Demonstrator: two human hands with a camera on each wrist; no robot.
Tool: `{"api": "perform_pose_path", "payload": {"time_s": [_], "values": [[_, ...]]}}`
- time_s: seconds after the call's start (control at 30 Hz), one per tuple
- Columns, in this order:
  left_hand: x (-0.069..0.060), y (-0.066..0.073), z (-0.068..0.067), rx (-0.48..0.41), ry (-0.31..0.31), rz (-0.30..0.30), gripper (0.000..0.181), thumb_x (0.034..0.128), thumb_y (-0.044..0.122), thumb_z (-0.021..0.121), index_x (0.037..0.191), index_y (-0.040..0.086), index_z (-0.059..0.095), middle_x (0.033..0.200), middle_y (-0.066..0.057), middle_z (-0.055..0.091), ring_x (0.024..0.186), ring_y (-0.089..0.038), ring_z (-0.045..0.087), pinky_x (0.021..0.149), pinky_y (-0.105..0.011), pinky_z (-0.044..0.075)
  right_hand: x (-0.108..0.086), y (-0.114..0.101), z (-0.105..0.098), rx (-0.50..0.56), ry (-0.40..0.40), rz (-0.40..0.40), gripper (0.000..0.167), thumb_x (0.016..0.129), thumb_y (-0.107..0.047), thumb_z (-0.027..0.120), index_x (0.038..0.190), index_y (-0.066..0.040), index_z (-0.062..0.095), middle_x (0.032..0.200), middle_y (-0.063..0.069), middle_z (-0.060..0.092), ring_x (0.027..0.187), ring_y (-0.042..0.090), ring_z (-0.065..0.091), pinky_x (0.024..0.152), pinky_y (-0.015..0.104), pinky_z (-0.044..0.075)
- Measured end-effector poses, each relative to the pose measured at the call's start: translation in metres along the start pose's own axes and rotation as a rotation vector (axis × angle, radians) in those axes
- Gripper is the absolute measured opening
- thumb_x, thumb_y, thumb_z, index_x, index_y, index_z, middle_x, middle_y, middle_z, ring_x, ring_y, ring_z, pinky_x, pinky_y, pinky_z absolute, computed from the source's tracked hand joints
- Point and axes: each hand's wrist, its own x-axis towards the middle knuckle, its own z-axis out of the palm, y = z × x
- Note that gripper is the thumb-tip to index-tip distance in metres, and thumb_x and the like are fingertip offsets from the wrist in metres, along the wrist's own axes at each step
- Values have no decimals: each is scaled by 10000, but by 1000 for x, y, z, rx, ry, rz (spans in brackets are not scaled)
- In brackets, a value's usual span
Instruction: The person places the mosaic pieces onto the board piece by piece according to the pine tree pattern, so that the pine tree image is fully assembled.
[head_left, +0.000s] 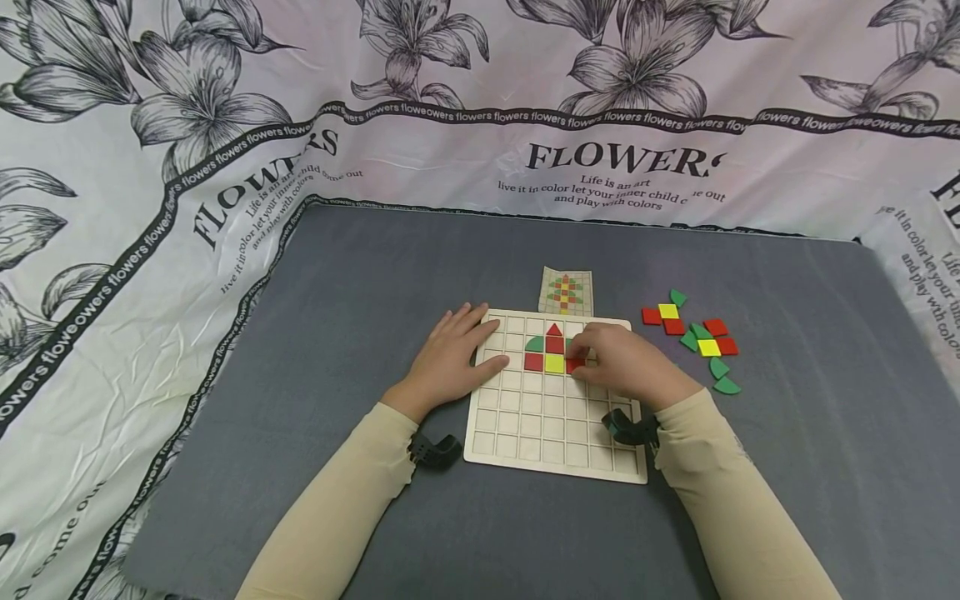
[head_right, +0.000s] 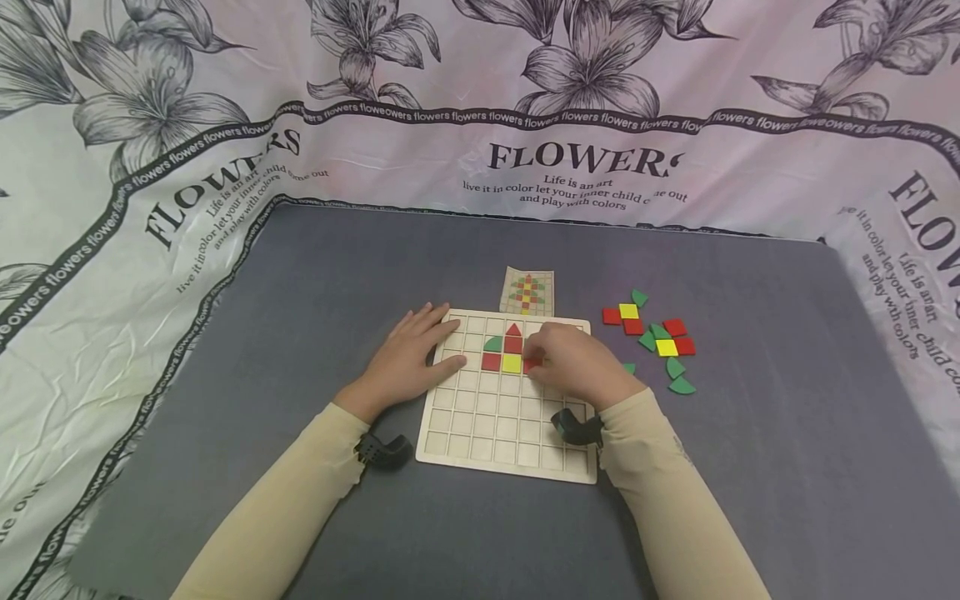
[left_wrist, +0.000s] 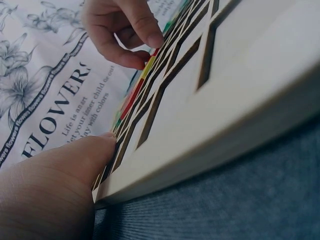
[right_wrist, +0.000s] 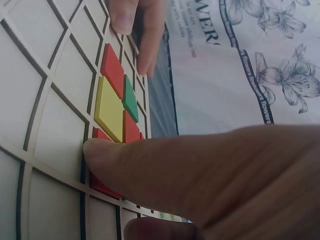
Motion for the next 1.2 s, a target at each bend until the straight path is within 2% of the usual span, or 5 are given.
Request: {"api": "perform_pose_path", "payload": {"time_s": [0.47, 0.6, 0.87, 1.1, 1.2], "values": [[0, 1, -2, -2, -8, -5, 701, 1040, 577, 556, 1618, 194, 452, 1738, -40, 264, 1628, -255, 159, 1336, -446, 59, 0, 1, -2, 30, 3, -7, 81, 877, -58, 816, 947, -95, 803, 916, 12, 719, 856, 189, 629, 763, 365, 575], [0, 2, -2, -2, -6, -5, 709, 1036, 578, 563, 1618, 190, 453, 1738, -41, 263, 1629, -253, 158, 1336, -445, 58, -3, 2, -6, 63, 12, 42, 119, 886, -123, 833, 997, -88, 808, 948, 15, 736, 878, 195, 644, 779, 382, 586], [0, 2, -2, -1, -5, -2, 714, 1034, 579, 565, 1618, 184, 452, 1735, -47, 272, 1628, -257, 159, 1336, -444, 57, -14, 15, -25, 91, 55, 173, 263, 938, -172, 782, 1141, -4, 774, 1024, 112, 732, 857, 235, 636, 692, 355, 564], [0, 1, 0, 0, -5, -9, 705, 1040, 579, 558, 1618, 190, 452, 1736, -41, 268, 1629, -251, 156, 1336, -443, 61, -31, 39, -45, 84, 83, 238, 349, 1001, -176, 723, 1266, 51, 709, 1196, 247, 705, 1041, 391, 672, 815, 538, 582], [-1, 0, 0, 0, 3, -9, 700, 1041, 581, 557, 1615, 194, 458, 1735, -40, 271, 1628, -251, 159, 1336, -446, 69, -36, 50, -50, 84, 86, 276, 352, 1012, -181, 707, 1288, 37, 699, 1222, 259, 691, 1066, 407, 661, 828, 557, 572]]}}
